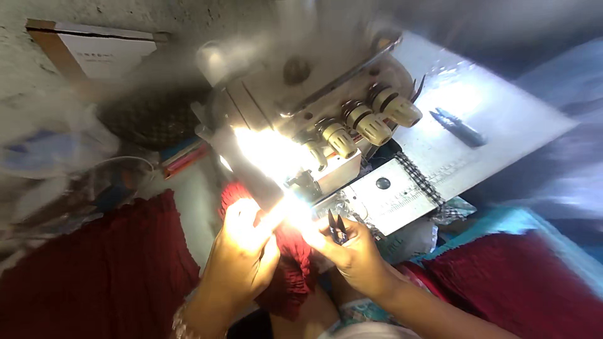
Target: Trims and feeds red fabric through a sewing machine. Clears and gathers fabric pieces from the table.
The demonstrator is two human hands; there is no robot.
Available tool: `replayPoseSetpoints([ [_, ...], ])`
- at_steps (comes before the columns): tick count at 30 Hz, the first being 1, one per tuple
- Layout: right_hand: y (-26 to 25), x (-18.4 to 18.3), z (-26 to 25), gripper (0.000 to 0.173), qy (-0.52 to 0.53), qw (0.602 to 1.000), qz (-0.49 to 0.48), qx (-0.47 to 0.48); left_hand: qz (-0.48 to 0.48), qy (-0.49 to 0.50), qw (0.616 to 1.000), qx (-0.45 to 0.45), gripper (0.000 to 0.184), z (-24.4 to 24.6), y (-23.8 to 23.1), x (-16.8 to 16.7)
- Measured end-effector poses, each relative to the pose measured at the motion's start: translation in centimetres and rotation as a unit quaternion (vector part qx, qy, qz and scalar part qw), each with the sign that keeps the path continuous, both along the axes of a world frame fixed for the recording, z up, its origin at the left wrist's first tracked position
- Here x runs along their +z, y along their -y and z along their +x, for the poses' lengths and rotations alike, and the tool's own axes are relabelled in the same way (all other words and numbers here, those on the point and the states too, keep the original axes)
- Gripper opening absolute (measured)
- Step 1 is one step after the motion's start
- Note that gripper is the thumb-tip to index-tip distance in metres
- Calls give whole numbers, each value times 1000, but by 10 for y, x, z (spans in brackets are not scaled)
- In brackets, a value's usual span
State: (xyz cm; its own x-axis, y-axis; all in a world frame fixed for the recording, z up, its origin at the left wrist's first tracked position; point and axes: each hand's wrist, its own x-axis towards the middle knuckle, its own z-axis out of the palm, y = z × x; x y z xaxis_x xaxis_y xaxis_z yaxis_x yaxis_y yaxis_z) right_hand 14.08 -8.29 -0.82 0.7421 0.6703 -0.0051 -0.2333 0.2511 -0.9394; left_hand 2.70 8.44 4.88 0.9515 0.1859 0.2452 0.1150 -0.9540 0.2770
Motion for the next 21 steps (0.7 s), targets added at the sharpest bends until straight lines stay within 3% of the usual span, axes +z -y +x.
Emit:
replayPoseSetpoints([
  [5,-4,-2,2,7,14,1000,-8,-6,101,-11,995,21,47,0,28,10],
  [12,-11,2,8,13,31,999,-26,-1,91,-14,995,36,45,-1,20,5],
  [16,-22,4,13,26,-38,999,-17,-4,102,-27,994,40,45,0,15,5],
  [21,-21,0,9,21,-25,999,-9,-26,111,-21,992,48,45,-1,17,0],
])
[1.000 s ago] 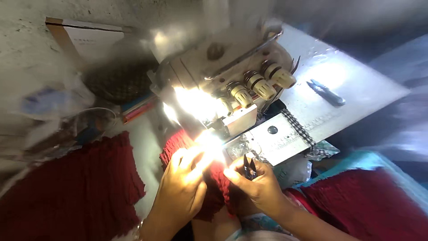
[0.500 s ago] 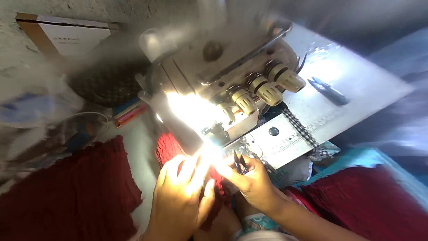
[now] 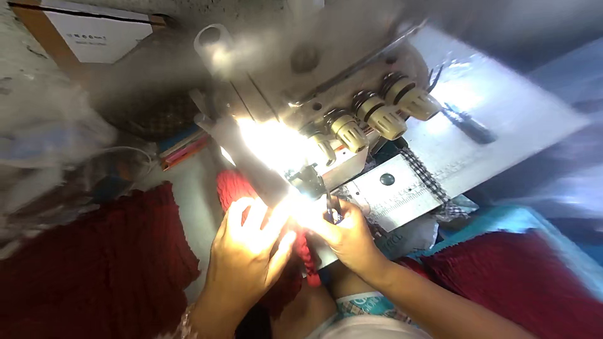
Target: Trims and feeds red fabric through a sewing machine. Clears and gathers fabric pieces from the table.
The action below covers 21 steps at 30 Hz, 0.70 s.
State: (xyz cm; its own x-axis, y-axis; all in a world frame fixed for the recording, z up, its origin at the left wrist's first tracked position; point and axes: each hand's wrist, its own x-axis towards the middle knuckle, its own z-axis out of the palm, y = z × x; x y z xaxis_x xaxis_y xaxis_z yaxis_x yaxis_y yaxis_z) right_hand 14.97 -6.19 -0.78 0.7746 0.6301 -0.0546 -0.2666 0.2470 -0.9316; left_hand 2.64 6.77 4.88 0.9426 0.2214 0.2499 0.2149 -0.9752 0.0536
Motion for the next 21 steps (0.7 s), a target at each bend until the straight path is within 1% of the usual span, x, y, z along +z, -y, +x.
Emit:
replayPoseSetpoints([
  [2,9,-3,-4,12,9,1000,-5,-2,6,4,1000,4,46,0,2,-3],
  [4,20,-5,-8,2,-11,1000,-16,15,7,12,1000,5,46,-1,3,-6],
  [6,26,-4,-10,7,-39,997,-39,45,1,21,1000,12,44,-2,5,-10],
  [8,27,-1,-9,10,-62,994,-59,73,-1,51,998,38,40,-4,16,-14],
  [10,27,0,-7,8,-60,992,-64,93,15,120,989,87,35,-7,36,-19],
  [11,29,0,-8,6,-53,992,-57,102,4,161,980,114,33,-8,48,-21],
  [13,32,1,-9,6,-50,991,-46,115,-42,212,961,172,36,-9,72,-27],
  [14,34,3,-10,9,-62,990,-46,120,-73,230,951,193,36,-9,81,-31],
  [16,38,5,-12,18,-78,987,-56,128,-142,259,929,224,30,-9,92,-43],
  [18,43,4,-15,21,-79,987,-68,125,-198,274,910,239,25,-12,97,-51],
  [21,56,-4,-19,20,-56,986,-90,128,-248,269,900,236,22,-19,101,-56],
])
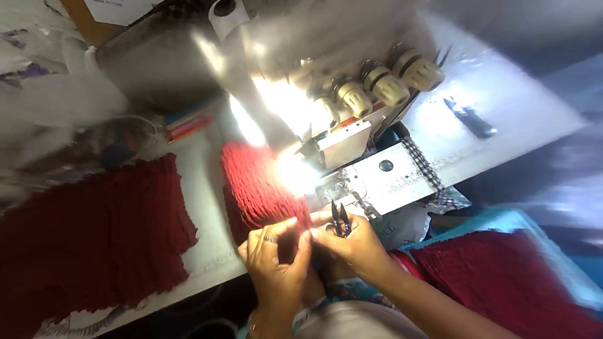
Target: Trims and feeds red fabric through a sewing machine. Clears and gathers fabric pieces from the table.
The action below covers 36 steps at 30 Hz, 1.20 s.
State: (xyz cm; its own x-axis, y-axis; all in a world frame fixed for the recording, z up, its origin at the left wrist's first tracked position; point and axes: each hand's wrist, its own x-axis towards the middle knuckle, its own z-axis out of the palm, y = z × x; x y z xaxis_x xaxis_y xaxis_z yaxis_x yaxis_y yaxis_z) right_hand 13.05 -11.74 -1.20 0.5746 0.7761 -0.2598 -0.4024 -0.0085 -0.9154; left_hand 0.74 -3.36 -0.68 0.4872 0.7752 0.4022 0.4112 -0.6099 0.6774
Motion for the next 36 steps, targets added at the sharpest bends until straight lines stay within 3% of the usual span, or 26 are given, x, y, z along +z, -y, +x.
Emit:
replayPoseSetpoints([
  [8,20,-8,-9,17,0,1000,0,16,-121,87,989,-13,17,-18,24,-23],
  [13,16,-8,-12,16,-53,998,-5,16,-124,117,985,-7,16,-15,23,-24],
  [16,17,-6,-12,13,-71,997,-24,-1,-68,101,992,8,13,-17,23,-23],
  [20,31,-2,-15,10,23,1000,1,-4,44,77,996,1,11,-24,26,-17],
  [26,50,-2,-20,10,181,981,72,12,53,60,996,-42,7,-31,40,-6],
  [36,54,-1,-24,12,219,971,98,5,52,52,996,-56,8,-34,45,-3],
])
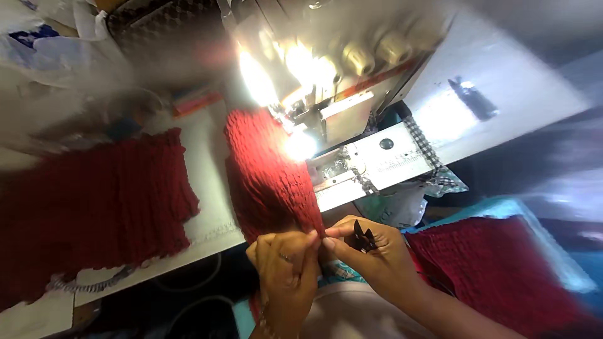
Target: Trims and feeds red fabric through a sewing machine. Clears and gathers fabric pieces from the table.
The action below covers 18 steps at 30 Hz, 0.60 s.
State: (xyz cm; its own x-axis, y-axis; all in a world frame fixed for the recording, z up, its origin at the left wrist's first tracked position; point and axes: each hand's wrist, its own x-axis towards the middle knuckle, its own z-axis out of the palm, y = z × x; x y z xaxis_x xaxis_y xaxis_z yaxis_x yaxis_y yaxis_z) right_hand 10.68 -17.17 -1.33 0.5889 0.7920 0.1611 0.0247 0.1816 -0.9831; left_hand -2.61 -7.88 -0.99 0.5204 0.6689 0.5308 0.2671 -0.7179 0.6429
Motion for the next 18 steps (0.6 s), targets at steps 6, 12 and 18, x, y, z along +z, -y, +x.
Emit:
replayPoseSetpoints([
  [6,-2,0,2,14,19,1000,7,7,63,-35,997,14,8,0,0,1],
  [12,-18,4,11,18,15,997,-67,18,121,-54,991,21,7,2,-5,-4],
  [18,-21,16,12,16,-9,998,-30,51,162,-79,983,39,37,11,-21,7],
])
